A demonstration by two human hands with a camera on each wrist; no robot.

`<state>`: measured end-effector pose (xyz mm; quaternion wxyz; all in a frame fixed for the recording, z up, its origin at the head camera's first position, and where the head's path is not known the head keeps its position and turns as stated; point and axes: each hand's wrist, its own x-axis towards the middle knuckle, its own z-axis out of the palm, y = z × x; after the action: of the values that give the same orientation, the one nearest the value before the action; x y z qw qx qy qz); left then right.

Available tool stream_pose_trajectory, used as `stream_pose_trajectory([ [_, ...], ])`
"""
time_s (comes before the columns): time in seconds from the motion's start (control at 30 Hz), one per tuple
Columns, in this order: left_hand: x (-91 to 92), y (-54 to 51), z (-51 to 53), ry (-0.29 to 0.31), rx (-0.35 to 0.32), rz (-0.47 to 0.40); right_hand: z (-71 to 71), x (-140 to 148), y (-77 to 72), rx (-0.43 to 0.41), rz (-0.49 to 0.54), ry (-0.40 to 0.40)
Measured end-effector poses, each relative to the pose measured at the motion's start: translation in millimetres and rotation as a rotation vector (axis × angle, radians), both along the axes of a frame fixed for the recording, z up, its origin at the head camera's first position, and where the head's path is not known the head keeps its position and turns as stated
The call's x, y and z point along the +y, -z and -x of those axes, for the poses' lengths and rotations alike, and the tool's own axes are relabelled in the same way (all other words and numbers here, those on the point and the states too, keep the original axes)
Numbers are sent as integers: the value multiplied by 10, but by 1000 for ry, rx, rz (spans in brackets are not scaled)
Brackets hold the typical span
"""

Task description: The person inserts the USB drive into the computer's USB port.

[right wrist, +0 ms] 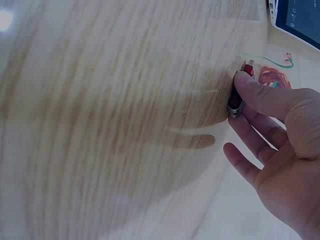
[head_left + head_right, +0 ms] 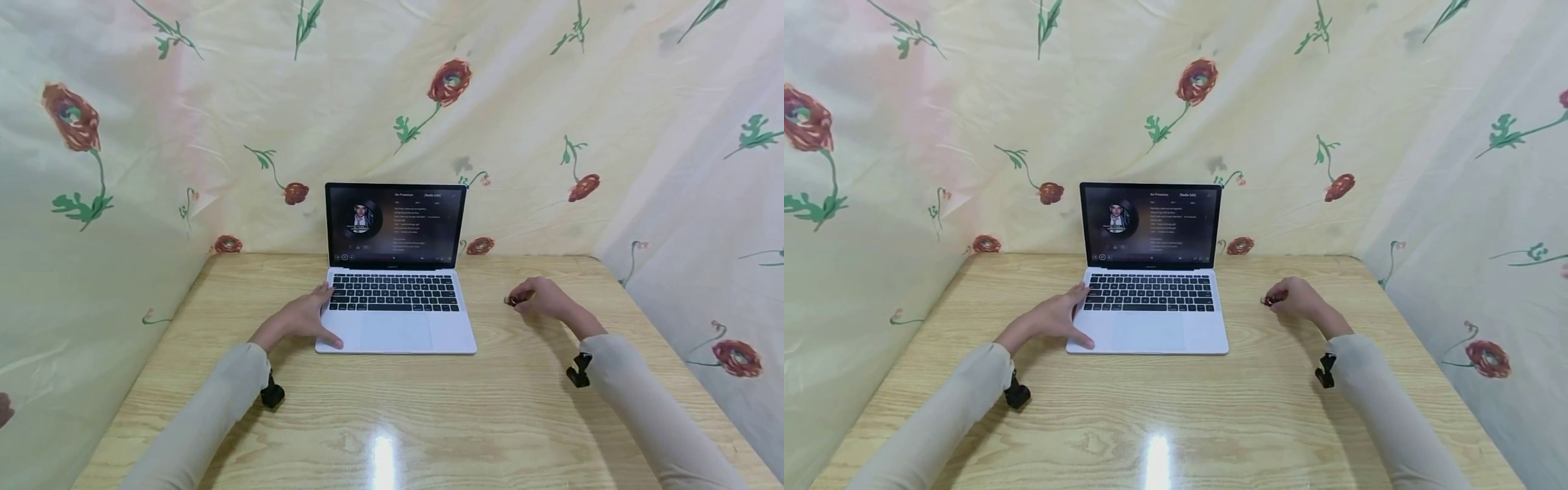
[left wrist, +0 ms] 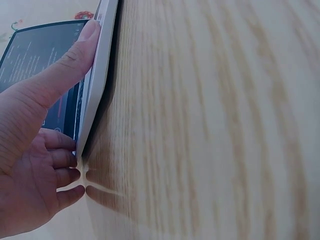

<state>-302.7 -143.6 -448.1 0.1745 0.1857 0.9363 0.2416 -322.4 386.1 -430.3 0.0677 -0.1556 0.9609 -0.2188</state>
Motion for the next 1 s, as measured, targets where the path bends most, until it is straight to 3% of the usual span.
stream_pose_trajectory([
  [1.0,-10,26,11,1,14,10,67,-75,9,21,9,-21],
])
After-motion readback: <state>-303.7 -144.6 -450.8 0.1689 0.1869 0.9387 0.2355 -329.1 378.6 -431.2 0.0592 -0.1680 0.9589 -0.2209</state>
